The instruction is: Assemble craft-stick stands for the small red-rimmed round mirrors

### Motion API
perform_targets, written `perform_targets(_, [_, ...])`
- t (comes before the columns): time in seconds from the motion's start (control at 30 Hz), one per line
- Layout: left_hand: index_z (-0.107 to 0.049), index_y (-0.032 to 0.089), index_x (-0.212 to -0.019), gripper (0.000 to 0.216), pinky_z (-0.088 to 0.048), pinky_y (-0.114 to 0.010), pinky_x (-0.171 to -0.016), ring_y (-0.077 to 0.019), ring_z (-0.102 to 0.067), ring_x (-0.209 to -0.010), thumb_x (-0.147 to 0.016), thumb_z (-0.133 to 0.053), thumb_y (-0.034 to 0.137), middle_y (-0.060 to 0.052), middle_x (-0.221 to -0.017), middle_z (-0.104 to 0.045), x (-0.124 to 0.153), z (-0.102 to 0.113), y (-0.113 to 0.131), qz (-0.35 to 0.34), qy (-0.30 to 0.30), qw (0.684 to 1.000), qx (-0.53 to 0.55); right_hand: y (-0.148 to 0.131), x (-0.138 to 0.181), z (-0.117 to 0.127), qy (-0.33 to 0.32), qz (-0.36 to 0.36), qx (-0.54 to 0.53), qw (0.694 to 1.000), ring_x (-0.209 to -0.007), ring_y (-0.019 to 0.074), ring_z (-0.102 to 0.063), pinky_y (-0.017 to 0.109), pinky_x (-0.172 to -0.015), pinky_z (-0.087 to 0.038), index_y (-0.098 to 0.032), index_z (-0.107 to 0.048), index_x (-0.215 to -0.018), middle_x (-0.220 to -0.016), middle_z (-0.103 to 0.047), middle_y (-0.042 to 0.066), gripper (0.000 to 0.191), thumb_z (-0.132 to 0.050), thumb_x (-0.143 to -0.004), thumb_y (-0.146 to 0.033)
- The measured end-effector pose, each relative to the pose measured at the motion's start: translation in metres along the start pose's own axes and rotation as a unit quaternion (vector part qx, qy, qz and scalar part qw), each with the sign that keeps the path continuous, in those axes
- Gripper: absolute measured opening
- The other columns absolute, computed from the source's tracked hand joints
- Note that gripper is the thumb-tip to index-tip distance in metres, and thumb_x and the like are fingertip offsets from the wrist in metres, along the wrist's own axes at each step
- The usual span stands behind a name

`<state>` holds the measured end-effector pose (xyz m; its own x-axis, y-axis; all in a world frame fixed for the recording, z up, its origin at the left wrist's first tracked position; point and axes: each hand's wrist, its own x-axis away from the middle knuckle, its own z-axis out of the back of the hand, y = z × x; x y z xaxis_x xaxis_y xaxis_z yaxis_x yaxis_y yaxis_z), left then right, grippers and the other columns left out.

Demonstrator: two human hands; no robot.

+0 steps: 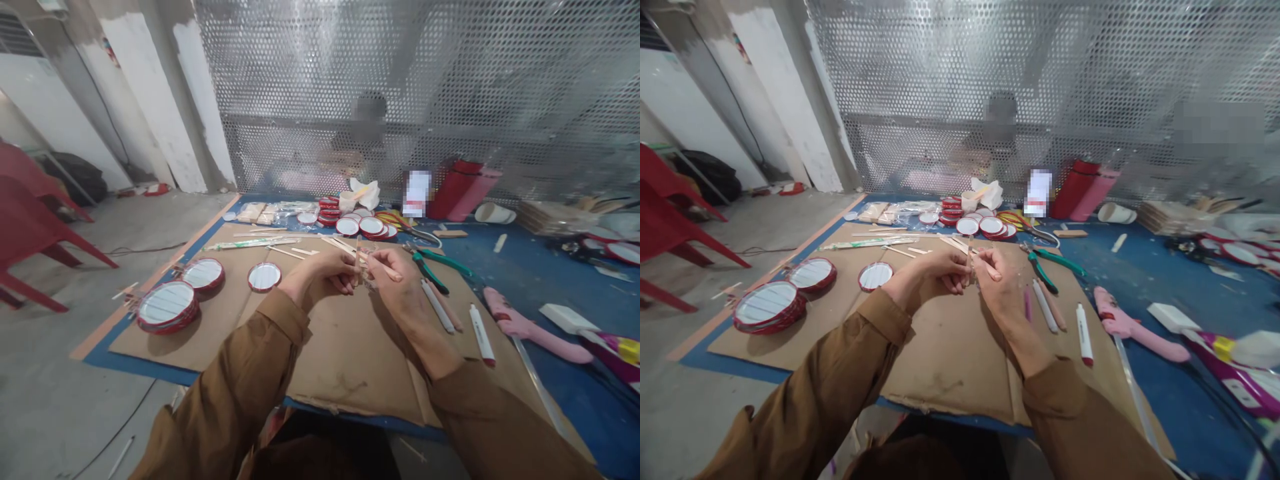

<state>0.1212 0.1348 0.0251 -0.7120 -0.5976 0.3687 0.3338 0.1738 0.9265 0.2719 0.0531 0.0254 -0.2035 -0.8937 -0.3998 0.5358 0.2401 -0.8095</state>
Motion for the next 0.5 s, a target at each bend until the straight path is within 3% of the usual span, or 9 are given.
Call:
perform_targets(0.33, [-0.059, 0.012, -0.076, 0.025, -0.056, -0.023, -0.059, -0.0122, -0.068, -0.054, -0.088, -0.072, 0.028, -0.002, -0.061, -0.066, -0.0021, 0.0011, -0.0032, -0.01, -0.002, 1.0, 0.0, 0.0067, -0.0023, -0.0037, 0.023, 0.005, -0.058, 0.998, -0.066, 0.0181, -0.06, 0.03, -0.063, -0.046, -0.021, -0.063, -0.085, -0.078, -0.069, 0.003, 0.034, -0.061, -0.083, -0.055])
perform_targets(0.5, [-0.06, 0.012, -0.076, 0.022, -0.057, -0.022, -0.057, -0.0119, -0.068, -0.053, -0.089, -0.07, 0.026, -0.002, -0.06, -0.067, -0.0063, 0.0023, -0.006, -0.009, 0.006, 1.0, -0.003, 0.0073, -0.0026, -0.0046, 0.012, 0.005, -0.037, 0.999, -0.068, 0.0192, -0.061, 0.032, -0.065, -0.046, -0.021, -0.063, -0.084, -0.076, -0.069, 0.004, 0.034, -0.06, -0.085, -0.056])
